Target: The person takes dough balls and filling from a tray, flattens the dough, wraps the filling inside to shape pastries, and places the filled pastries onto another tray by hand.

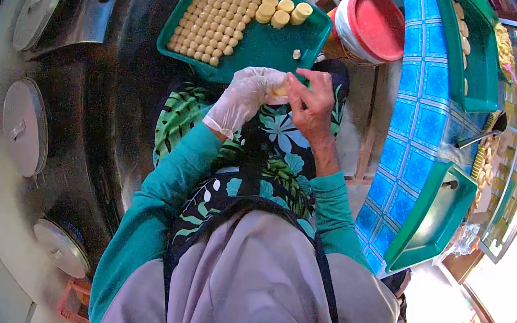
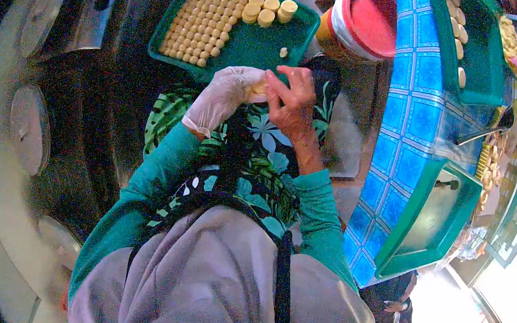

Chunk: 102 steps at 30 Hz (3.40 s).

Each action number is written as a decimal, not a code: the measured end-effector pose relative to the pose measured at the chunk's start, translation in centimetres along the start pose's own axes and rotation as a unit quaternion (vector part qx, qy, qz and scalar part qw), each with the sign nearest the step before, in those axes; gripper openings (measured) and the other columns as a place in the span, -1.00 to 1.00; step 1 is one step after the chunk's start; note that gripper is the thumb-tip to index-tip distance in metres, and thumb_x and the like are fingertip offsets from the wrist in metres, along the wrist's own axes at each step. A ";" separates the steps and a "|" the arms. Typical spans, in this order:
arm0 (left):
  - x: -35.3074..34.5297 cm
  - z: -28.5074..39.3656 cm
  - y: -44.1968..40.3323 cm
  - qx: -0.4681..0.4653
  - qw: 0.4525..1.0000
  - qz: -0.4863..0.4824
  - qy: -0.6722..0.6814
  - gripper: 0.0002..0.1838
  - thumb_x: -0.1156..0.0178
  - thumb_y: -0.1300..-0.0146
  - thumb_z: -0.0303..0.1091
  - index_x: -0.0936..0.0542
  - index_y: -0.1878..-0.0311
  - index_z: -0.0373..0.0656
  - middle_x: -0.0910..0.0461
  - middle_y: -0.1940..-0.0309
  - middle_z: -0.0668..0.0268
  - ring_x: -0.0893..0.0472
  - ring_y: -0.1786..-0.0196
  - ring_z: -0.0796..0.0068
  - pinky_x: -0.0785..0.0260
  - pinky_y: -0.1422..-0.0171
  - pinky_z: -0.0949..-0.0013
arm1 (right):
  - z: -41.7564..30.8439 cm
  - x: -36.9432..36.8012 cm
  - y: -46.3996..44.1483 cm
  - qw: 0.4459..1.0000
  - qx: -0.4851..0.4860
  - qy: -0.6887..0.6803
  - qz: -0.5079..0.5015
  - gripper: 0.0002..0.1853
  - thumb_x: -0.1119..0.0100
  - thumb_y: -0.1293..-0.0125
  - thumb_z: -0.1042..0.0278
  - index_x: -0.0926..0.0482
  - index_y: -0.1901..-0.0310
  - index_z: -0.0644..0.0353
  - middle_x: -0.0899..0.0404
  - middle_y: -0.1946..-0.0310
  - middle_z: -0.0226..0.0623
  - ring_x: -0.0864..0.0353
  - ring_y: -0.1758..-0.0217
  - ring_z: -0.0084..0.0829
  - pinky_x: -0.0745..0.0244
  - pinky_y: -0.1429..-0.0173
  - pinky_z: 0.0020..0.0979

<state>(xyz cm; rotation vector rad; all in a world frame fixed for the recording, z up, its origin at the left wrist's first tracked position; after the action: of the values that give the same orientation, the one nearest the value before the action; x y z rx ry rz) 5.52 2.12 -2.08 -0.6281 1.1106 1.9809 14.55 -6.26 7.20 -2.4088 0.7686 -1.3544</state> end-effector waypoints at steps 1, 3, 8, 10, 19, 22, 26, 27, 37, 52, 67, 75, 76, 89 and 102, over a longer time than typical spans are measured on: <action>0.4 -0.4 -0.3 0.008 0.999 0.008 0.036 -0.83 -0.28 -0.23 -0.46 -0.63 0.18 -0.35 -0.67 0.26 0.15 -0.70 0.25 0.29 -0.63 0.13 0.25 | -0.1 0.0 0.0 1.000 0.006 -0.003 0.002 -0.80 -0.23 -0.19 0.42 -0.71 0.16 0.20 -0.59 0.18 -0.16 -0.48 0.15 -0.13 -0.42 0.04 -0.21; 0.6 -0.7 -0.4 0.015 0.997 0.018 0.073 -0.84 -0.28 -0.22 -0.46 -0.63 0.19 -0.34 -0.66 0.26 0.15 -0.69 0.24 0.27 -0.63 0.12 0.22 | 0.7 -0.3 0.7 0.995 -0.070 -0.065 -0.018 -0.73 -0.18 -0.21 0.39 -0.70 0.08 0.22 -0.61 0.08 -0.13 -0.53 0.04 -0.16 -0.41 -0.12 -0.24; -0.7 0.0 -0.2 -0.001 0.998 -0.008 0.060 -0.89 -0.26 -0.21 -0.45 -0.62 0.21 -0.24 -0.64 0.25 0.23 -0.68 0.20 0.34 -0.61 0.04 0.23 | 4.4 -4.1 3.7 0.770 -0.328 -0.547 0.021 -0.57 -0.03 -0.22 0.41 -0.57 -0.08 0.48 -0.51 -0.19 0.00 -0.42 -0.32 -0.17 -0.17 -0.47 -0.24; -1.2 0.4 0.0 -0.003 0.999 0.006 0.035 -0.85 -0.26 -0.21 -0.45 -0.62 0.16 -0.26 -0.65 0.24 0.24 -0.68 0.20 0.34 -0.61 0.04 0.26 | 4.6 -5.0 4.4 0.636 -0.370 -0.673 0.078 -0.55 -0.04 -0.18 0.43 -0.56 -0.10 0.46 -0.49 -0.21 0.04 -0.43 -0.32 -0.15 -0.18 -0.47 -0.22; 0.0 -0.2 -0.8 0.021 0.997 -0.017 0.077 -0.67 -0.22 -0.29 -0.40 -0.53 -0.08 -0.31 -0.64 0.08 0.16 -0.68 0.09 0.34 -0.58 -0.05 0.28 | 3.7 -0.9 3.4 0.932 -0.250 -0.252 0.075 -0.83 -0.26 -0.24 0.48 -0.71 0.16 0.31 -0.64 0.07 -0.25 -0.57 -0.01 -0.47 -0.43 -0.09 -0.47; 0.4 -0.6 -1.1 0.004 0.998 0.000 0.061 -0.68 -0.22 -0.29 -0.40 -0.53 -0.08 -0.30 -0.65 0.11 0.18 -0.67 0.12 0.35 -0.57 -0.03 0.29 | 4.1 -1.9 3.8 0.913 -0.329 -0.237 0.052 -0.82 -0.38 -0.15 0.40 -0.73 0.20 0.22 -0.69 0.14 -0.26 -0.61 0.02 -0.42 -0.48 0.04 -0.42; 0.3 -0.4 -0.6 0.024 0.999 0.028 0.025 -0.67 -0.24 -0.28 -0.41 -0.53 -0.08 -0.28 -0.65 0.10 0.19 -0.67 0.17 0.38 -0.56 0.00 0.33 | 4.6 -2.4 4.3 0.934 -0.266 -0.217 0.098 -0.85 -0.41 -0.12 0.42 -0.73 0.26 0.22 -0.69 0.24 -0.32 -0.63 0.15 -0.47 -0.49 0.12 -0.49; 0.5 -0.5 -0.5 0.023 0.999 0.028 0.025 -0.67 -0.24 -0.28 -0.41 -0.53 -0.08 -0.28 -0.65 0.10 0.19 -0.67 0.17 0.38 -0.56 0.00 0.33 | 4.5 -2.5 4.6 0.934 -0.266 -0.217 0.098 -0.85 -0.41 -0.12 0.42 -0.73 0.26 0.22 -0.69 0.24 -0.32 -0.63 0.15 -0.47 -0.49 0.12 -0.49; -1.7 1.4 2.1 -0.170 0.977 0.078 -0.103 -0.61 -0.29 -0.17 -0.52 -0.56 -0.08 -0.41 -0.68 0.14 0.18 -0.67 0.13 0.48 -0.51 -0.03 0.45 | 2.7 -2.7 4.8 0.691 -0.538 -0.468 0.121 -0.92 -0.32 -0.19 0.47 -0.64 0.35 0.30 -0.60 0.55 -0.40 -0.46 0.60 -0.65 -0.26 0.56 -0.58; -3.0 0.7 2.0 -0.070 0.989 -0.026 -0.127 -0.65 -0.33 -0.14 -0.53 -0.61 -0.03 -0.36 -0.69 0.18 0.22 -0.66 0.21 0.54 -0.53 0.05 0.47 | 3.9 -0.5 4.9 0.795 -0.481 -0.343 0.132 -0.90 -0.40 -0.16 0.40 -0.68 0.38 0.21 -0.57 0.54 -0.53 -0.39 0.55 -0.72 -0.20 0.47 -0.60; -2.8 -0.6 1.4 -0.013 0.999 -0.003 0.043 -0.66 -0.26 -0.26 -0.45 -0.56 -0.07 -0.40 -0.67 0.16 0.20 -0.68 0.23 0.48 -0.56 0.09 0.44 | 0.8 -1.7 5.4 0.928 -0.306 -0.175 0.118 -0.56 0.11 -0.52 0.16 -0.53 -0.16 0.36 -0.57 0.02 -0.20 -0.48 0.01 -0.33 -0.33 -0.14 -0.30; -1.9 -1.3 1.3 -0.005 1.000 0.008 0.027 -0.69 -0.29 -0.23 -0.46 -0.60 -0.03 -0.35 -0.67 0.16 0.28 -0.66 0.22 0.53 -0.53 0.11 0.48 | -1.0 -0.6 4.2 0.982 -0.098 0.155 0.049 -0.54 0.07 -0.45 0.01 -0.56 -0.17 0.13 -0.47 -0.01 -0.01 -0.40 0.00 0.00 -0.27 -0.13 0.02; -2.1 -1.1 1.4 -0.005 1.000 0.008 0.027 -0.69 -0.29 -0.23 -0.46 -0.60 -0.03 -0.35 -0.67 0.16 0.28 -0.66 0.22 0.53 -0.53 0.11 0.48 | -0.8 -0.7 4.3 0.982 -0.097 0.155 0.049 -0.54 0.07 -0.45 0.01 -0.56 -0.17 0.13 -0.47 -0.01 -0.01 -0.40 0.00 0.00 -0.27 -0.13 0.02; -1.4 -1.2 1.4 0.017 0.996 -0.014 0.089 -0.74 -0.10 -0.38 -0.32 -0.56 -0.03 -0.23 -0.67 0.15 0.28 -0.66 0.18 0.46 -0.53 0.03 0.42 | 3.9 -3.7 3.2 0.953 -0.227 -0.202 -0.011 -0.44 0.33 -0.56 -0.04 -0.62 -0.10 0.18 -0.60 0.02 -0.12 -0.52 -0.05 -0.17 -0.36 -0.23 -0.24; -0.7 -0.6 1.8 0.028 0.999 0.019 -0.011 -0.66 -0.20 -0.30 -0.37 -0.57 -0.08 -0.35 -0.68 0.13 0.20 -0.70 0.15 0.37 -0.61 0.09 0.34 | 5.4 -4.0 4.8 0.809 -0.410 -0.420 0.035 -0.86 -0.30 -0.24 0.42 -0.73 0.23 0.28 -0.68 0.36 -0.43 -0.57 0.30 -0.62 -0.44 0.13 -0.54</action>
<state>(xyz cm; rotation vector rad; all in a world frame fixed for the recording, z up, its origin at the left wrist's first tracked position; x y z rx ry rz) 4.51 0.69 -0.97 -0.5583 1.1679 1.9779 15.93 -8.00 -0.75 -3.0835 1.2743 0.2849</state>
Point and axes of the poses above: each hand's wrist, its own y-axis away from the middle knuckle, its own x-axis out of the back of the hand, z = x × y, the point moved 6 cm from there along -y, towards the middle knuckle
